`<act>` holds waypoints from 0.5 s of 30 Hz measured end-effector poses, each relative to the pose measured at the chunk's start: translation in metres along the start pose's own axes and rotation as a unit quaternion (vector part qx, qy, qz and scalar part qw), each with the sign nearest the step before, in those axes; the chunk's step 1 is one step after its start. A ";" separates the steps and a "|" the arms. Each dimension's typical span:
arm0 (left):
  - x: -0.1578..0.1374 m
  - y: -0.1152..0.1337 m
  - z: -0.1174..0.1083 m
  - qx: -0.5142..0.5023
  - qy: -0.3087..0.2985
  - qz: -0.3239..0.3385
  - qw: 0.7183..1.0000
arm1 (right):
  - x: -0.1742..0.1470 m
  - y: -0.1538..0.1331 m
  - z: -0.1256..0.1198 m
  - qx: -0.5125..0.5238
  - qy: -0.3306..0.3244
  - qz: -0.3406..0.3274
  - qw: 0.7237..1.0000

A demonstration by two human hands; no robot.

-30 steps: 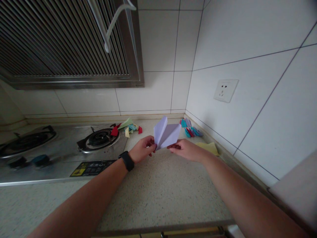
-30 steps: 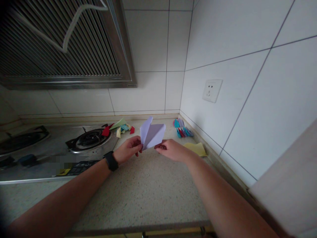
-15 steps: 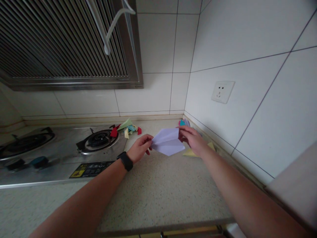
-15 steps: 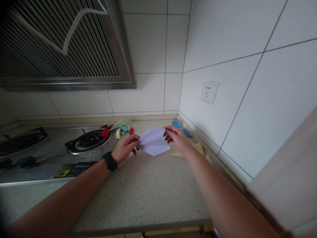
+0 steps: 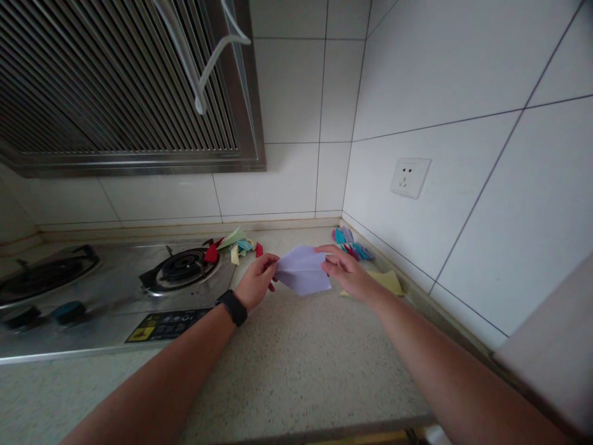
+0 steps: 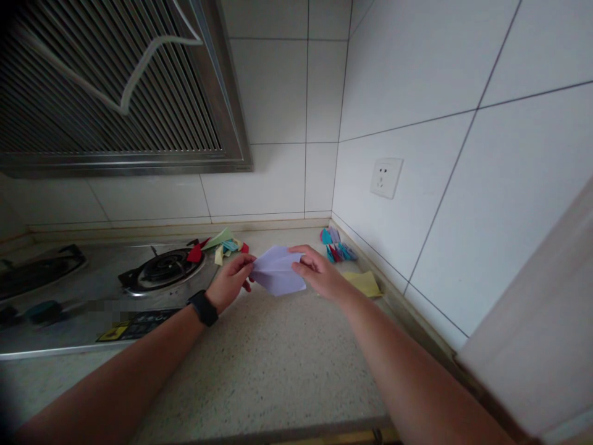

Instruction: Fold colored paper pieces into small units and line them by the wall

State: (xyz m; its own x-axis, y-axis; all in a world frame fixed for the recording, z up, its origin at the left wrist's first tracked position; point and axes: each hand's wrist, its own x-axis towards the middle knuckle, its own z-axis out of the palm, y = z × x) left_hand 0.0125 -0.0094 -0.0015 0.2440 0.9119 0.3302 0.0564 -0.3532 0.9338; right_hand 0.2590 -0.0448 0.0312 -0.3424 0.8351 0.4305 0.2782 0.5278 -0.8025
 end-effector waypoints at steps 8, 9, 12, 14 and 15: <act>-0.004 0.006 0.003 -0.036 -0.002 0.009 0.999 | 0.001 0.002 -0.002 -0.050 0.034 0.002 0.998; -0.005 0.008 0.003 -0.054 0.002 0.004 0.999 | 0.002 0.002 -0.003 -0.047 0.042 0.002 0.998; -0.008 0.015 0.002 -0.103 0.006 -0.017 0.994 | 0.004 0.006 -0.007 -0.027 0.080 -0.002 0.996; -0.010 0.018 0.000 -0.124 0.000 -0.026 0.992 | 0.007 0.009 -0.009 -0.006 0.114 0.001 0.994; -0.010 0.020 0.000 -0.130 -0.002 -0.027 0.991 | 0.008 0.010 -0.009 0.010 0.133 0.007 0.991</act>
State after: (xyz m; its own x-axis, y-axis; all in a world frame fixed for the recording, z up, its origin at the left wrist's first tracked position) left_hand 0.0113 -0.0253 0.0136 0.2520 0.9270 0.2778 -0.1807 -0.2369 0.9546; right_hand 0.2677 -0.0316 0.0303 -0.0897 0.8548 0.5111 0.2616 0.5154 -0.8161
